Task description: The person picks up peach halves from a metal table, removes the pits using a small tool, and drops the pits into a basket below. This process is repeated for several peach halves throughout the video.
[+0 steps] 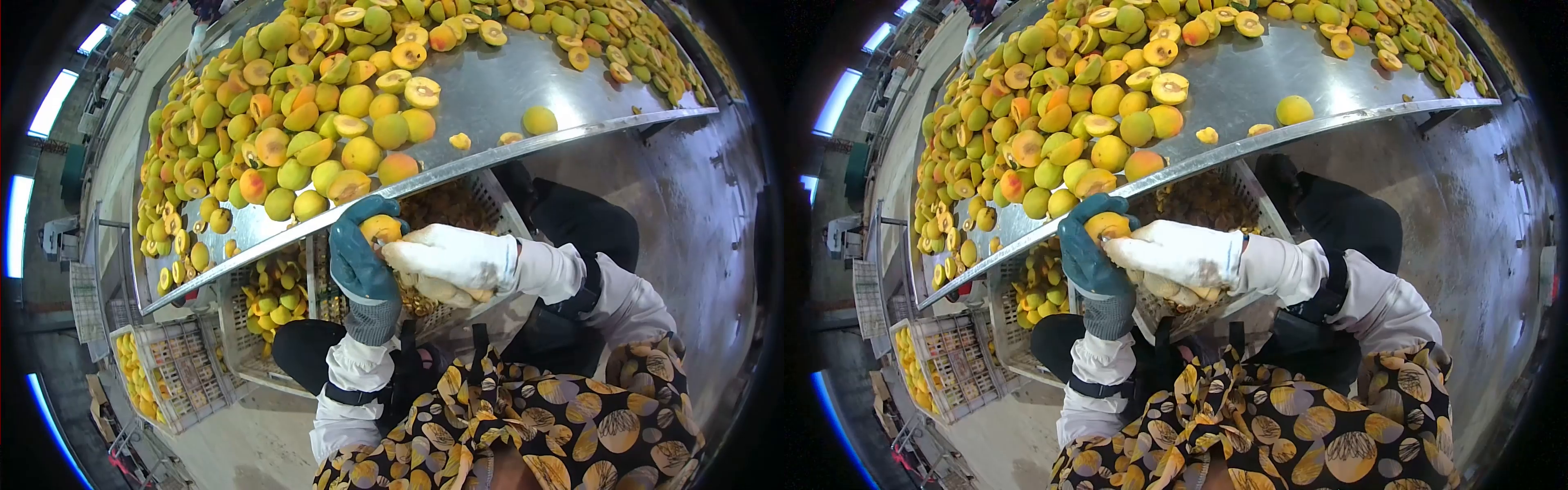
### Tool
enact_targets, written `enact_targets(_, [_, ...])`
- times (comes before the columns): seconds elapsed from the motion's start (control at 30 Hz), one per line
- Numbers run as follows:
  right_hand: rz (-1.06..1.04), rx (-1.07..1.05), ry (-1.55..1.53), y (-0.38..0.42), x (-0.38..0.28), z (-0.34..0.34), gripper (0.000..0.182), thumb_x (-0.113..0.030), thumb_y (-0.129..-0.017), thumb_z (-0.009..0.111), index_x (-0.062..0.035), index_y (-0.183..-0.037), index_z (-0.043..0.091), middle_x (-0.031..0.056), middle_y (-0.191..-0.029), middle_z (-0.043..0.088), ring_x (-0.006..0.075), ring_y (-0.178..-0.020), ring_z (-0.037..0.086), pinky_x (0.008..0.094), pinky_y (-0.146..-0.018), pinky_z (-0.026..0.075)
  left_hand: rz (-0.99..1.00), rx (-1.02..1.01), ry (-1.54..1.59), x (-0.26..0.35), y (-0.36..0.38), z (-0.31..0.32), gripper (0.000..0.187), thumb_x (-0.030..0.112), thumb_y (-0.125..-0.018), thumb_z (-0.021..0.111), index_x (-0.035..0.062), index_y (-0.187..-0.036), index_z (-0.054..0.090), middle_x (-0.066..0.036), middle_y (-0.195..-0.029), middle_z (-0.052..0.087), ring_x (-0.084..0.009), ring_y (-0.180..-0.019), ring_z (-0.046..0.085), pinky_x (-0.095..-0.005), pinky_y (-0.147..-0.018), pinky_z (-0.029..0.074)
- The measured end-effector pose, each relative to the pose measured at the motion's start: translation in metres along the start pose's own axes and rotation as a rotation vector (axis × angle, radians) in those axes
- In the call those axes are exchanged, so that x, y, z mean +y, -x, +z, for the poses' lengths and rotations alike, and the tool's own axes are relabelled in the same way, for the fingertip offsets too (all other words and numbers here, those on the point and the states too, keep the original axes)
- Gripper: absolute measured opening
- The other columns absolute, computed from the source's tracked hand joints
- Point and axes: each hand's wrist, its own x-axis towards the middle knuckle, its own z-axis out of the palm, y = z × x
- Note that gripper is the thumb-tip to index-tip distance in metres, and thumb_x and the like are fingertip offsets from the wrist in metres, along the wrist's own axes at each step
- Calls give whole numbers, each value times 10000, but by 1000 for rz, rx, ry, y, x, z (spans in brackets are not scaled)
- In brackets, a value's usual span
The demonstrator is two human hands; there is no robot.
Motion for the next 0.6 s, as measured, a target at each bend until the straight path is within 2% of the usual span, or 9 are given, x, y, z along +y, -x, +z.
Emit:
enact_targets(0.03, [94, -156, -222, -3, 5, -10, 516, -553, -991, 519, -68, -820, 554, -43, -490, 420, 78, -324, 382, 233, -289, 282, 85, -24, -76, -6, -2, -3, 577, 472, -1083, 255, -3, -1100, 583, -128, -1039, 656, -213, -887, 650, -359, -840, 527])
enact_targets(0.1, [146, -387, -502, -11, 17, -20, 469, -530, -979, 543, -88, -821, 550, -45, -521, 427, 65, -337, 360, 231, -298, 264, 281, -85, -224, -7, -6, -5, 526, 430, -1091, 261, 2, -1084, 565, -121, -1032, 658, -211, -915, 638, -361, -854, 511])
enact_targets(0.17, [152, -506, -577, -14, 15, -26, 442, -500, -1000, 525, -87, -849, 570, -29, -545, 451, 74, -362, 391, 254, -324, 302, 219, -94, -238, 6, -8, -5, 499, 406, -1094, 267, 4, -1080, 561, -110, -1027, 659, -204, -914, 635, -353, -854, 510])
enact_targets(0.27, [75, -19, 411, 4, -19, -7, 481, -526, -1013, 492, -73, -891, 599, -12, -554, 478, 97, -409, 466, 280, -367, 363, 41, -100, -68, -4, -6, -3, 511, 399, -1093, 273, -3, -1067, 587, -114, -1011, 661, -207, -915, 631, -345, -868, 505])
enact_targets(0.3, [-14, 11, 541, -3, -10, -12, 524, -568, -982, 513, -57, -931, 615, 62, -562, 542, 175, -437, 534, 337, -413, 425, -27, -100, 18, -9, -6, -4, 523, 402, -1092, 274, -7, -1061, 600, -118, -1004, 662, -210, -916, 629, -342, -875, 502])
enact_targets(0.37, [-667, 6, 849, -35, 19, -33, 515, -581, -938, 561, -70, -907, 621, 99, -576, 574, 233, -461, 575, 367, -425, 447, -83, -156, 65, -9, -6, -9, 514, 398, -1090, 285, -2, -1067, 607, -112, -1007, 663, -204, -920, 629, -337, -884, 498])
enact_targets(0.43, [-912, 99, 1134, -36, 24, -36, 490, -576, -909, 594, -87, -899, 629, 126, -596, 601, 283, -497, 612, 399, -444, 471, -144, -220, 34, -4, -5, -15, 506, 394, -1087, 295, 2, -1070, 615, -105, -997, 668, -200, -911, 632, -331, -872, 501])
enact_targets(0.5, [-742, 282, 1410, -18, 8, -25, 446, -553, -895, 610, -108, -909, 639, 142, -622, 623, 326, -546, 645, 432, -471, 496, -201, -284, -91, 3, -7, -30, 499, 390, -1085, 304, 8, -1070, 626, -95, -976, 677, -199, -887, 641, -324, -840, 512])
enact_targets(0.6, [-622, 336, 1613, -9, 3, -19, 434, -528, -881, 647, -112, -774, 578, 111, -545, 590, 340, -510, 628, 427, -443, 477, -399, -95, 137, -7, -4, -81, 501, 389, -1078, 339, 3, -1041, 657, -102, -944, 691, -191, -842, 653, -339, -784, 534])
